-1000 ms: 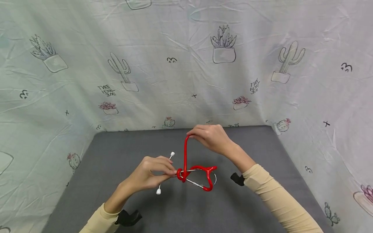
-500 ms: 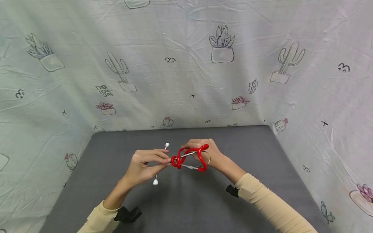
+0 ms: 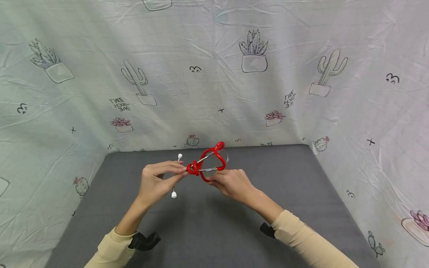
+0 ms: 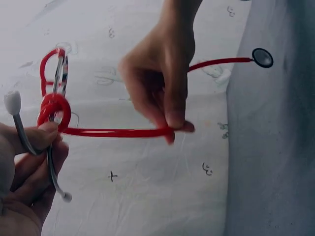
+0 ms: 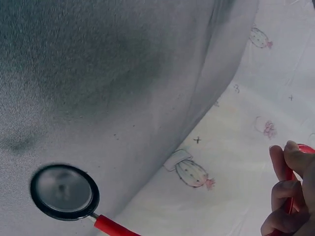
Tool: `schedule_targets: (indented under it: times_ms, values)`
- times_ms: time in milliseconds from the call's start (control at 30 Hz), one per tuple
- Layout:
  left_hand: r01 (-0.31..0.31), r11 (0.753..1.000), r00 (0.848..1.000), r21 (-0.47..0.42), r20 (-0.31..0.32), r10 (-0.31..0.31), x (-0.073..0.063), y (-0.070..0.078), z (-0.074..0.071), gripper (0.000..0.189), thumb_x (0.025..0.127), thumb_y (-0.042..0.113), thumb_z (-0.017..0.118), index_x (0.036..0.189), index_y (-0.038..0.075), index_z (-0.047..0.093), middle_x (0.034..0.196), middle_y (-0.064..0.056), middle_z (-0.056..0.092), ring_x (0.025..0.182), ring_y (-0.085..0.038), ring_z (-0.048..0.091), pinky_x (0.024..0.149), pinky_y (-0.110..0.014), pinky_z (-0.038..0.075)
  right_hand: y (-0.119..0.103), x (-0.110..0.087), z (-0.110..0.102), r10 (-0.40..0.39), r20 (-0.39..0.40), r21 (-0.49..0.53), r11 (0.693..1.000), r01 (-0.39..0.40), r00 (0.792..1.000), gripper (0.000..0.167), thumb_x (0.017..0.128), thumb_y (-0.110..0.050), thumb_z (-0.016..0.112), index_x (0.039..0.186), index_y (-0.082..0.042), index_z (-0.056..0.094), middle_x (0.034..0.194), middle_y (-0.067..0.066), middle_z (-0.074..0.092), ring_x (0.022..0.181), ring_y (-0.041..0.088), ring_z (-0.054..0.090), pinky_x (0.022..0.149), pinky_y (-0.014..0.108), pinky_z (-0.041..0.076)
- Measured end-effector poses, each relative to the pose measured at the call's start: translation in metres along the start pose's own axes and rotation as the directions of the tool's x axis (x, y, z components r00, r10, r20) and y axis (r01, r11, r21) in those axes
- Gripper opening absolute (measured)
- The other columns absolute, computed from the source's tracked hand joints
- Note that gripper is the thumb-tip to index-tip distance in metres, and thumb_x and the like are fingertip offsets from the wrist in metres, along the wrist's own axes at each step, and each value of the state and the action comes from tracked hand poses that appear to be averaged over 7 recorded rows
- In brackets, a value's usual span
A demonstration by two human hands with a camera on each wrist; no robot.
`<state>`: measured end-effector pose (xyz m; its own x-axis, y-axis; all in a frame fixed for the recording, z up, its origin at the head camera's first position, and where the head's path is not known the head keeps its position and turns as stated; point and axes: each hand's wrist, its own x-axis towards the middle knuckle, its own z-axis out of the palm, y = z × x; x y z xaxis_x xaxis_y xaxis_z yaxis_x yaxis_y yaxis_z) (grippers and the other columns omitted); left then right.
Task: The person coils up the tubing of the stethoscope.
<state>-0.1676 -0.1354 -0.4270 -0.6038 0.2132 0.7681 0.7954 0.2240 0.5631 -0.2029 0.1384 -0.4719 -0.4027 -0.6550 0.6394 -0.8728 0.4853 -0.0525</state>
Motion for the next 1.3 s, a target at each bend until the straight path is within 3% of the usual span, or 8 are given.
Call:
schedule_targets:
  times_ms: [100,233,467,633,867,1100,1300]
  values:
    - [0.056,0.998,0.997,-0.006,-0.055,-0.056,0.001,-0.001,-0.003,0.020,0.077,-0.016,0.089,0.090,-0.002,0.086,0.090,-0.019,0.084,0.102,-0.016,0.082,0.094,-0.020,0.064,-0.007,0.000,-0.005,0.018,0.000,0.016,1.000,-0.018,1.000,0.020,0.084,-0.018,0.094,0.103,-0.017,0.087,0.088,-0.007,0.082,0.061,0.001,0.067,0.049,0.005,0.035]
    - [0.107,0.994,0.989,0.004,-0.102,-0.106,0.003,-0.003,-0.006,0.018,0.077,-0.015,0.090,0.090,-0.003,0.086,0.092,-0.021,0.083,0.097,-0.020,0.082,0.089,-0.019,0.064,-0.016,-0.001,-0.011,0.004,-0.018,0.006,1.000,-0.004,1.000,0.017,0.084,-0.017,0.094,0.099,-0.017,0.085,0.089,-0.008,0.082,0.065,0.001,0.070,0.051,0.008,0.043]
    - [0.176,0.984,0.976,0.016,-0.134,-0.172,0.004,-0.008,-0.009,0.016,0.081,-0.011,0.089,0.093,-0.001,0.087,0.095,-0.020,0.084,0.090,-0.028,0.081,0.079,-0.019,0.065,-0.028,-0.002,-0.023,-0.047,-0.061,-0.027,0.999,0.046,0.997,0.015,0.091,-0.022,0.089,0.104,-0.016,0.085,0.089,-0.010,0.081,0.065,-0.001,0.070,0.050,0.008,0.044]
    - [0.226,0.974,0.963,0.018,-0.158,-0.220,0.003,-0.012,-0.009,0.013,0.082,-0.008,0.090,0.093,0.000,0.087,0.096,-0.018,0.084,0.092,-0.022,0.080,0.078,-0.018,0.064,-0.039,0.002,-0.031,-0.117,-0.103,-0.045,0.993,0.113,0.988,0.017,0.103,-0.027,0.077,0.108,-0.014,0.086,0.089,-0.008,0.081,0.067,0.000,0.072,0.054,0.011,0.051]
    - [0.246,0.969,0.956,0.032,-0.172,-0.237,0.003,-0.017,-0.010,0.011,0.083,-0.005,0.090,0.092,0.001,0.087,0.096,-0.017,0.085,0.091,-0.025,0.081,0.077,-0.018,0.064,-0.053,0.005,-0.035,-0.172,-0.141,-0.079,0.984,0.162,0.975,0.022,0.108,-0.027,0.070,0.109,-0.010,0.085,0.086,-0.006,0.080,0.065,0.002,0.071,0.057,0.016,0.057]
    - [0.302,0.950,0.949,0.083,-0.116,-0.292,0.002,-0.019,-0.010,0.012,0.084,-0.002,0.091,0.092,0.006,0.088,0.095,-0.012,0.085,0.089,-0.020,0.080,0.077,-0.021,0.064,-0.060,0.007,-0.039,-0.191,-0.119,-0.142,0.975,0.174,0.974,0.039,0.117,-0.031,0.052,0.110,-0.011,0.084,0.086,-0.007,0.078,0.062,0.001,0.068,0.056,0.016,0.056]
    - [0.272,0.943,0.962,0.193,-0.018,-0.274,0.002,-0.016,-0.014,0.013,0.083,-0.003,0.091,0.092,0.007,0.088,0.093,-0.006,0.085,0.086,-0.019,0.081,0.090,-0.035,0.067,-0.057,0.006,-0.059,-0.188,-0.038,-0.165,0.970,0.180,0.981,0.020,0.105,-0.010,0.068,0.120,-0.010,0.080,0.098,-0.004,0.078,0.069,0.004,0.072,0.058,0.019,0.059]
